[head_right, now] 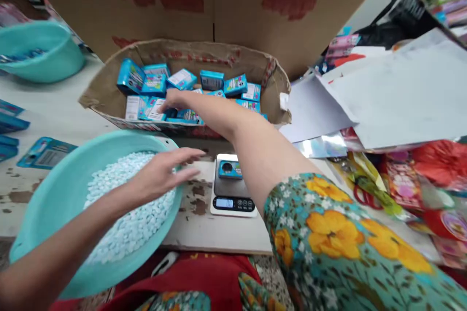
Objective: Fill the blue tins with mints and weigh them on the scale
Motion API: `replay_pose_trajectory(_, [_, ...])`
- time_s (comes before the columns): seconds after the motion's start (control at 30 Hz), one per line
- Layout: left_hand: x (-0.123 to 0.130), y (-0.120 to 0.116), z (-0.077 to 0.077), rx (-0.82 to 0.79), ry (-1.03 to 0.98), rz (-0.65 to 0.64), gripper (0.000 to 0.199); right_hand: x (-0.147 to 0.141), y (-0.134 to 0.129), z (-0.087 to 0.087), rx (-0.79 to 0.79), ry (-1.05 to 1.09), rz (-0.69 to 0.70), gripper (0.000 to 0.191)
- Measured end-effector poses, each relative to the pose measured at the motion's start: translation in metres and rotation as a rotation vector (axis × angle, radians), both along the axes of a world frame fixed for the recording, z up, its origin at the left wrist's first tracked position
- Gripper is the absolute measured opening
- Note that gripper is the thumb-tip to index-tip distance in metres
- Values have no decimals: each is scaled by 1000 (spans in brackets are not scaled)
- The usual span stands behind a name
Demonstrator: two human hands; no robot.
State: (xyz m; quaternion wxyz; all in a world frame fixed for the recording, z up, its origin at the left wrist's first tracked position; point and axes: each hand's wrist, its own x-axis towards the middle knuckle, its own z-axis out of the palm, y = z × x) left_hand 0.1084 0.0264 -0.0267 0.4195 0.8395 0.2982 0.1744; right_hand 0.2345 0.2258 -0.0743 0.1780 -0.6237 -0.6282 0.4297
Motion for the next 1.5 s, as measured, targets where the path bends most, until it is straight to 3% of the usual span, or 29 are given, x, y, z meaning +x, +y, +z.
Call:
replay_pose_trajectory(0.07, [-18,5,9,-38,-45,164,26,-9,-3,2,1,30,18,48])
replay_pose_trajectory(0.13, [-32,6,20,-70,-73,313,22,-17,-9,15,45,15,3,35])
replay_pose_trajectory(0.2, [-39,3,32,-63,-84,411,18,-15,-16,40,151,-9,-76,22])
replay_pose_trajectory(0.3, [-41,-3,46,-42,-107,511,15,17,-39,95,449,135,-304,44])
replay_pose_trajectory(0.4, [-36,-12,48,-62,-119,544,13,79,-101,149,674,351,-394,37])
replay_pose_trajectory(0.47, [-31,-17,43,-29,-92,465,14,124,-166,168,793,591,-365,41])
replay_pose_trajectory(0.5, [-28,-20,39,-3,-73,404,16,144,-202,170,833,625,-362,42])
replay_pose_trajectory(0.57, [-21,-21,33,44,-34,275,26,177,-278,154,860,638,-459,26])
replay_pose_trajectory(0.6, [-16,-21,30,65,-13,217,32,188,-315,138,833,639,-560,30])
replay_pose_trajectory(0.7, [0,-18,25,106,59,74,49,197,-411,65,643,694,-930,40])
replay_pose_trajectory(0.77, [15,-17,20,116,92,-3,58,186,-456,16,464,746,-1144,38])
replay_pose_trajectory(0.83, [34,-19,12,118,109,-101,69,169,-483,-21,328,832,-1279,46])
replay_pose_trajectory(0.93, [64,-29,-2,131,173,-252,82,146,-485,-45,219,976,-1292,50])
replay_pose_trajectory(1.0, [77,-35,-5,148,210,-287,86,140,-469,-45,208,1043,-1243,45])
replay_pose_trajectory(1.07, [78,-34,-2,177,172,-250,77,140,-451,-39,237,1102,-1232,39])
replay_pose_trajectory(1.13, [60,-25,4,211,83,-108,51,145,-440,-35,285,1163,-1249,33])
replay_pose_trajectory(1.2, [26,-15,4,241,49,132,24,152,-437,-36,323,1204,-1267,29])
replay_pose_trajectory(1.27, [-16,-12,-8,248,144,332,25,157,-441,-45,325,1208,-1306,25])
replay_pose_trajectory(1.3, [-36,-15,-17,227,238,348,28,158,-444,-50,311,1204,-1340,23])
replay_pose_trajectory(1.37, [-68,-31,-39,164,424,238,32,157,-450,-62,270,1203,-1400,20])
replay_pose_trajectory(1.5, [-91,-69,-67,120,637,80,25,149,-451,-75,221,1247,-1442,18])
